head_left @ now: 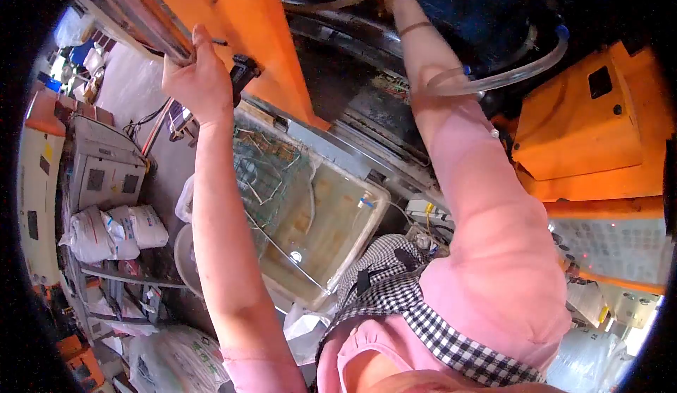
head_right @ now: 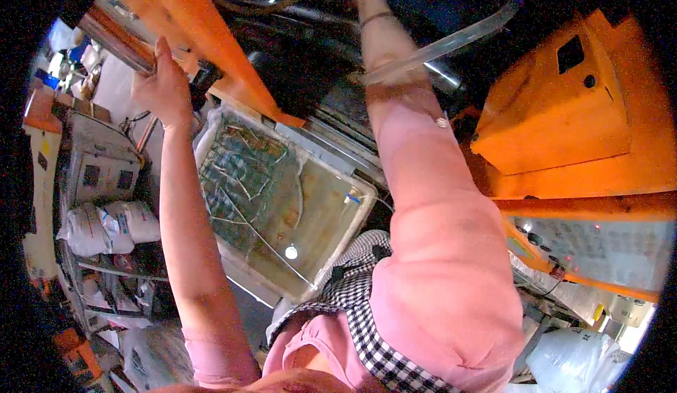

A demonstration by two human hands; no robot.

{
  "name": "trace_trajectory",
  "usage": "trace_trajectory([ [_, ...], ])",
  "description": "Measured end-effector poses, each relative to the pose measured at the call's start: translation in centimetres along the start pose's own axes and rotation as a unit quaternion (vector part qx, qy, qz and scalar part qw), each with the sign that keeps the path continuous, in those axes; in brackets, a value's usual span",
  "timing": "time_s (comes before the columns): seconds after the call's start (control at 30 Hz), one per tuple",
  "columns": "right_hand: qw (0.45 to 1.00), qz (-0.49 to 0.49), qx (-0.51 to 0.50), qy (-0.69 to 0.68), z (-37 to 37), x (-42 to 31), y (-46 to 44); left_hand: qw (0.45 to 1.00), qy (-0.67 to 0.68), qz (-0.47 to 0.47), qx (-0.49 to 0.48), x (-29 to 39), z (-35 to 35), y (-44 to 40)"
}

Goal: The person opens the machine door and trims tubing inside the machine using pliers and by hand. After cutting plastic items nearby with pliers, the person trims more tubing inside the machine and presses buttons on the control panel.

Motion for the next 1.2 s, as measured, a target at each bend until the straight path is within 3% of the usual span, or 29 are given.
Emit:
trace_trajectory([
  [0.07, 1.000, 0.002, 0.002, 0.003, -0.1, 0.3, -0.4, 0.998, 0.061, -0.002, -0.006, 0.8, 0.1, 0.4],
  [0.27, 1.000, -0.011, 0.006, 0.015, 0.6, 1.6, -3.3, 0.998, -0.019, 0.031, 0.047, 0.7, -0.3, 0.1],
  [0.33, 1.000, -0.011, 0.008, 0.010, 0.7, 1.9, -4.3, 0.998, 0.054, -0.028, -0.019, -0.3, 0.4, 0.1],
  [0.6, 1.000, -0.004, 0.002, 0.024, -0.3, 1.0, -3.7, 1.000, 0.005, 0.026, -0.001, -1.1, 0.7, -0.1],
  [0.97, 0.999, 0.004, -0.008, 0.049, 0.9, 0.5, -4.0, 1.000, 0.021, 0.005, -0.005, -1.7, 0.7, -0.6],
  [1.03, 0.999, 0.007, -0.008, 0.052, 1.1, 0.6, -2.9, 0.998, -0.010, 0.049, 0.047, -1.0, -0.2, -1.3],
  [1.13, 0.998, 0.011, -0.012, 0.064, 0.6, -0.5, -2.5, 0.996, -0.033, 0.082, 0.020, -0.2, -0.7, -1.1],
  [1.17, 0.998, 0.011, -0.015, 0.065, 0.6, -0.9, -2.5, 1.000, 0.019, -0.009, -0.021, -0.7, -0.3, -0.9],
  [1.2, 0.998, 0.011, -0.022, 0.066, 1.0, -1.6, -2.8, 1.000, 0.018, -0.008, -0.019, -0.5, -0.4, -1.2],
])
Point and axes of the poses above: each hand's wrist, its own y-axis away from the middle knuckle, its own z-axis out of the palm, x = y × z, the point moved 5 cm from there along -y, towards the middle knuckle, and after that the axes turned 13 degrees about -y, right-handed, at the moved point
